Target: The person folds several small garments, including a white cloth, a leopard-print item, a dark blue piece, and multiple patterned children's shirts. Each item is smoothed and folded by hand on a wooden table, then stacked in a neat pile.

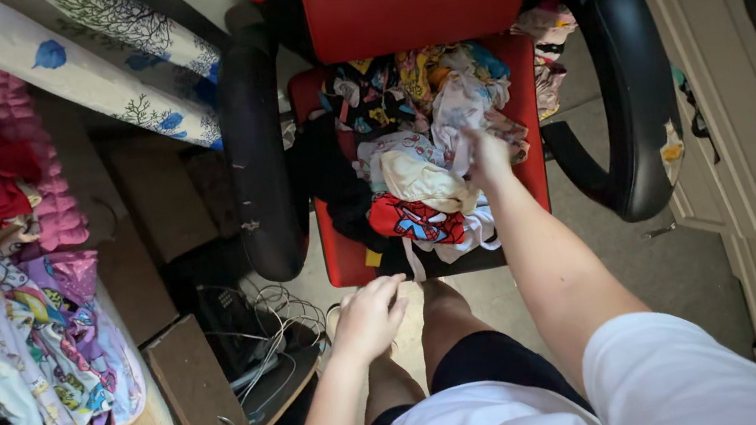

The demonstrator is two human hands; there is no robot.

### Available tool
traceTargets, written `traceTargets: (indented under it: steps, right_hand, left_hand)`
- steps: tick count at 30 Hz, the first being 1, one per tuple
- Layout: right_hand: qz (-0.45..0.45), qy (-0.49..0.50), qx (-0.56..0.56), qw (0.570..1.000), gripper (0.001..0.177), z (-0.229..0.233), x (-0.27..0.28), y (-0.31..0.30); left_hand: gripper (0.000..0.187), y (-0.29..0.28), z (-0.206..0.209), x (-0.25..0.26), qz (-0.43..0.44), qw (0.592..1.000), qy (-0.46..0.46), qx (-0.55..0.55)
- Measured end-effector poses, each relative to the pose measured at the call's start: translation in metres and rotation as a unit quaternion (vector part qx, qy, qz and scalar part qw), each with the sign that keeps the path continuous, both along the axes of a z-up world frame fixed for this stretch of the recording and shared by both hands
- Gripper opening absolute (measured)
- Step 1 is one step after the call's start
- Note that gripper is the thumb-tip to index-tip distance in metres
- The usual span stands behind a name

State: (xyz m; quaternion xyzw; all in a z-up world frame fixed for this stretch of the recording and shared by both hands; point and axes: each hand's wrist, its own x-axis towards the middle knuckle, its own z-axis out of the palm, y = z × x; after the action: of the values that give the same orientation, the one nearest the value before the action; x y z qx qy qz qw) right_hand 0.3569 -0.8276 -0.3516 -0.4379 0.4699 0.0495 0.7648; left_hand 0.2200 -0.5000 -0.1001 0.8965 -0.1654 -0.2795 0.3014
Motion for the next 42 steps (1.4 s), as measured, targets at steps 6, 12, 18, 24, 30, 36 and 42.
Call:
traceTargets:
  steps: [6, 12, 18, 24, 30, 36, 42]
  right_hand:
    - [-0.119, -0.189, 0.270, 0.937, 0.018, 0.069, -0.035, -0.038]
    - [-0.031, -0.310, 0.414, 0.855, 0.045, 0.199, -0.053, -0.011]
    - [0.066, -0.312, 0.384, 0.867, 0.064, 0.271, -0.052, 0.056]
    - [0.267, -0.303, 0.024, 0.915, 0.066, 0.287, -0.046, 0.068]
    - [0.199, -0.209, -0.036, 0.957, 0.027, 0.273, -0.038, 0.046]
    - [0.206, -0.275, 0.126, 0.931, 0.019, 0.311, -0.047, 0.015]
    - [0.288, -0.309, 0.186, 0.887, 0.039, 0.366, -0.047, 0.063]
  left_hand:
    - [0.041, -0.011, 0.013, 0.028, 0.055, 0.997, 0.020, -0.051]
    - [0.063, -0.057, 0.041, 0.072, 0.233, 0.925, 0.086, -0.289]
    - [0.060, -0.099, 0.076, 0.103, 0.211, 0.934, -0.039, -0.287]
    - [0.025, -0.090, 0.085, 0.121, 0.309, 0.918, -0.028, -0.246]
    - [0.022, -0.056, 0.084, 0.132, 0.334, 0.887, -0.078, -0.309]
    - [0.016, 0.026, 0.103, 0.121, 0.350, 0.853, -0.160, -0.353]
    - [0.013, 0.092, 0.128, 0.074, 0.412, 0.824, -0.102, -0.376]
